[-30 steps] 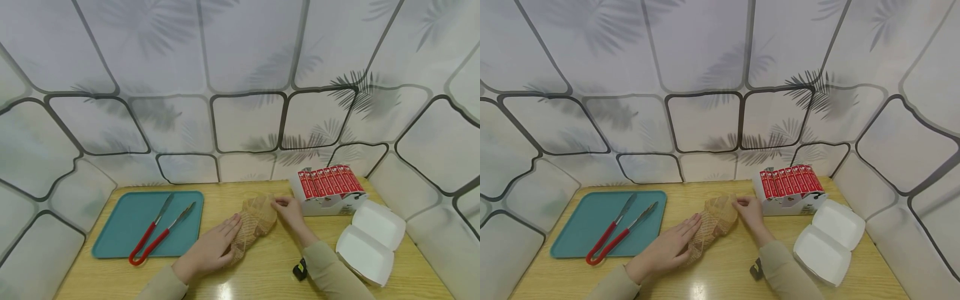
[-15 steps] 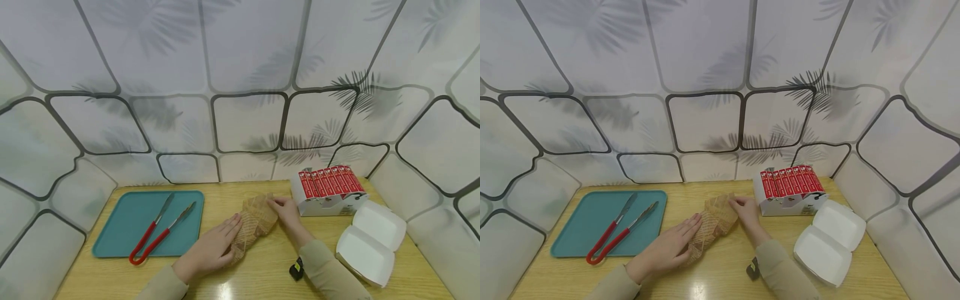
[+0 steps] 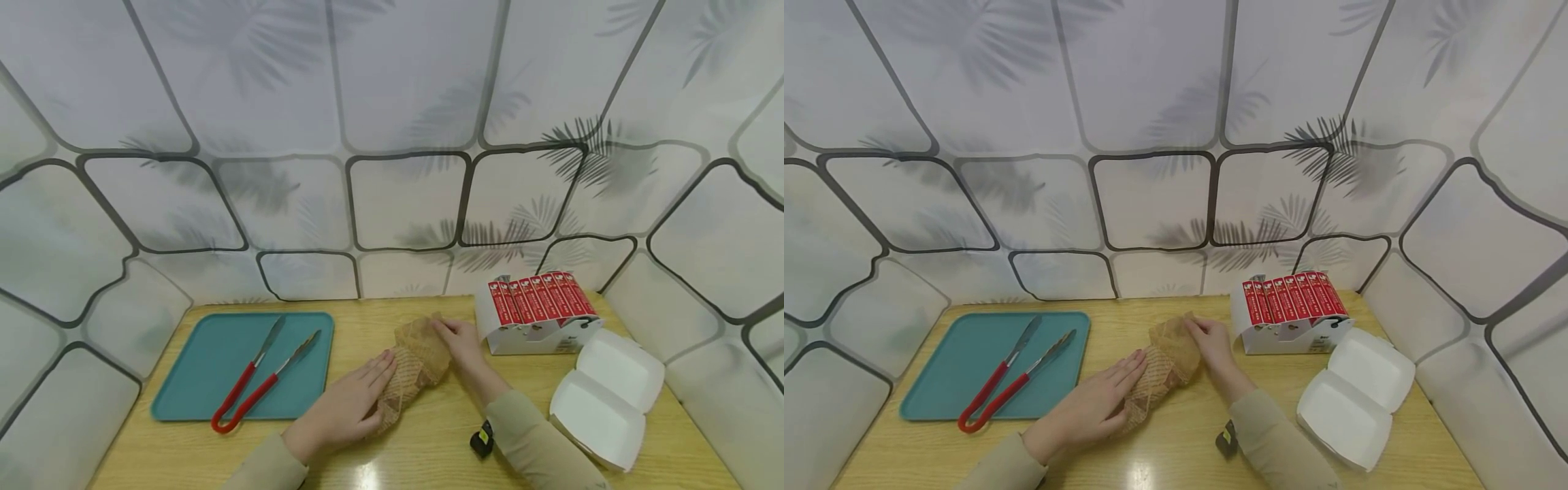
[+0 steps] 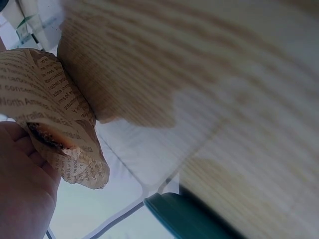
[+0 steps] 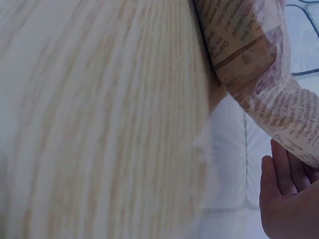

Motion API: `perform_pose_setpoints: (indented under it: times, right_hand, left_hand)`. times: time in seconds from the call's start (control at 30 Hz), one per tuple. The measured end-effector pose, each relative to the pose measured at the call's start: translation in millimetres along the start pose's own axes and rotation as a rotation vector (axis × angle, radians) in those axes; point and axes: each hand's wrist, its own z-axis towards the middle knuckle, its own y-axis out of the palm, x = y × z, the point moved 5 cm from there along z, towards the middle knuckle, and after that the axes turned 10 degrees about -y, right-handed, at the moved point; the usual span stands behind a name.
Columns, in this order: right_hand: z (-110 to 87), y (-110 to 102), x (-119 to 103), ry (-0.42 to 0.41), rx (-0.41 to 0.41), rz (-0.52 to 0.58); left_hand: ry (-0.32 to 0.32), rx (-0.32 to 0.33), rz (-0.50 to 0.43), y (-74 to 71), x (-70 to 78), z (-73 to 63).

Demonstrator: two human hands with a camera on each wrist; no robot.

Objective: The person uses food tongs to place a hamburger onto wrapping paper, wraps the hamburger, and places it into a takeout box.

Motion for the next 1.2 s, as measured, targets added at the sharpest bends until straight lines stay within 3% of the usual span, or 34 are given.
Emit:
perform_pose_setpoints:
  times: [0.33,0.6,0.83,1.2]
  right_hand:
    - [-8.1,10,-23,-0.011,-0.081,0.005]
    - [-14.2,19,-40,-0.14,-0.101,-0.092]
    - [-26.5,29,-51,-0.158,-0.155,-0.136]
    - [-47.2,42,-66,-0.256,-0.214,-0.24]
  left_hand:
    - [-0.038,-0.037,-0.032,0.8,1.2,-0.3]
    - [-0.045,-0.033,-0.024,0.1,2.5,-0.4]
    - [-0.043,-0.027,-0.013,0.4,1.8,0.4]
    - [-0.043,-0.018,-0.017,0.4,0.7,0.6]
